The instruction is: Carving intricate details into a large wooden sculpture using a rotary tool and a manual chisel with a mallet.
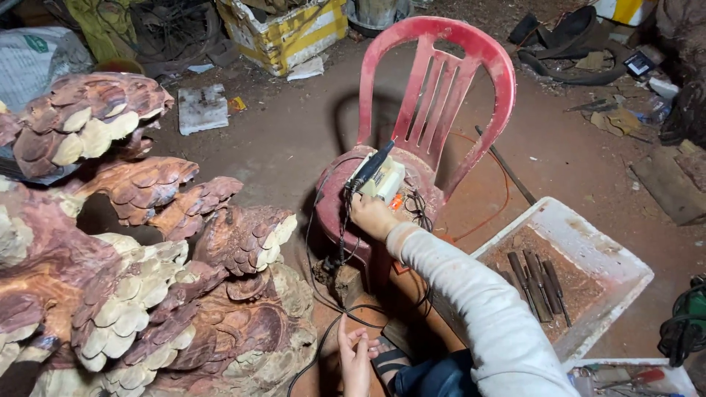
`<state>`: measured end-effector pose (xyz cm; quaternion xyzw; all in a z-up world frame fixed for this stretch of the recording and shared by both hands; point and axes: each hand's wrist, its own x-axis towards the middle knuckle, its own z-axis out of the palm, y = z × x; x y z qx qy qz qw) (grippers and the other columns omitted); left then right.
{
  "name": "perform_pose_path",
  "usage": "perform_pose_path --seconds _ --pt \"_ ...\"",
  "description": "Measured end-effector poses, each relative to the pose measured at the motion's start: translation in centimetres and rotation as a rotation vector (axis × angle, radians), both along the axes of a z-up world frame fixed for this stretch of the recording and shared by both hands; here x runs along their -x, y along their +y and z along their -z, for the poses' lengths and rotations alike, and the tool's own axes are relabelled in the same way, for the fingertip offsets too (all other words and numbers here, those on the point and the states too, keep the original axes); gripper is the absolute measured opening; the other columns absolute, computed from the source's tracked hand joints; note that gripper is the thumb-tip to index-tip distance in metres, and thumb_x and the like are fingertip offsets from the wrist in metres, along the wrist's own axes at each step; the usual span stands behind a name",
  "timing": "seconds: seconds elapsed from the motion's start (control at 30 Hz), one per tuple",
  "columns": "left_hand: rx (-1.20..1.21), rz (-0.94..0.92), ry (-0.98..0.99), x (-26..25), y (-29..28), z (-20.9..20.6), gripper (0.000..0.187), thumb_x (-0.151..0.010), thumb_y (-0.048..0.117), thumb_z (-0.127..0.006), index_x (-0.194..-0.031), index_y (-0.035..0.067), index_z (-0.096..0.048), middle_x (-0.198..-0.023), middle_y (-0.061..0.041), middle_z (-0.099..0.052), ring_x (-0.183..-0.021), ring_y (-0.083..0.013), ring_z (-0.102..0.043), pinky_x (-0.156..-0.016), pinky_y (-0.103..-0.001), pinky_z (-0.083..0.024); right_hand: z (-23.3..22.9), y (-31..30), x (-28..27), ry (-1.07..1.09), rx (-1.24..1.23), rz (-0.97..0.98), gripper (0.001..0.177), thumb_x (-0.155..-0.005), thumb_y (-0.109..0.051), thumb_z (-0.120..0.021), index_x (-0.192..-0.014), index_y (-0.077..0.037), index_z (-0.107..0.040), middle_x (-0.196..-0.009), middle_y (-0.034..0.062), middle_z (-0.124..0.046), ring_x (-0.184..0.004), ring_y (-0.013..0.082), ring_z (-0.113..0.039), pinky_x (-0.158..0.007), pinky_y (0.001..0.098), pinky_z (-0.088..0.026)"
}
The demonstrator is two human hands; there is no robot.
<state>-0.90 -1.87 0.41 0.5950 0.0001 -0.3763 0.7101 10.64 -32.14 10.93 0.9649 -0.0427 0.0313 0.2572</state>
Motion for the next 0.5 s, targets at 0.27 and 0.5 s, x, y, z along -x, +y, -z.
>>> perform_pose_path --seconds 0.27,0.5 --pt "0.002 0.004 0.029 -0.3 -0.1 -0.6 0.064 -0.100 0.002 -0.049 -0.159 0.014 -0.027 -0.119 -0.017 -0.058 -0.083 -0.0221 -0.065 -0.069 -0.031 -0.058 0.2 -0.1 1.0 -0.066 0.032 -0.108 0.022 -0.090 -0.008 -0.060 -0.109 -0.006 -0.072 -0.124 0.0176 -0.056 -0.071 0.0188 -0.059 -0.049 0.0287 -0.057" --pt "-0.026 0.013 0.008 -0.2 -0.3 -0.4 0.061 -0.100 0.003 -0.049 -0.157 0.015 -0.034 -0.120 -0.016 -0.059 -0.083 -0.0213 -0.066 -0.070 -0.030 -0.057 1.1 -0.4 0.6 -0.228 0.044 -0.165 0.015 -0.083 -0.008 -0.061 -0.091 -0.003 -0.073 -0.095 0.0157 -0.057 -0.057 0.0181 -0.054 -0.043 0.0298 -0.053"
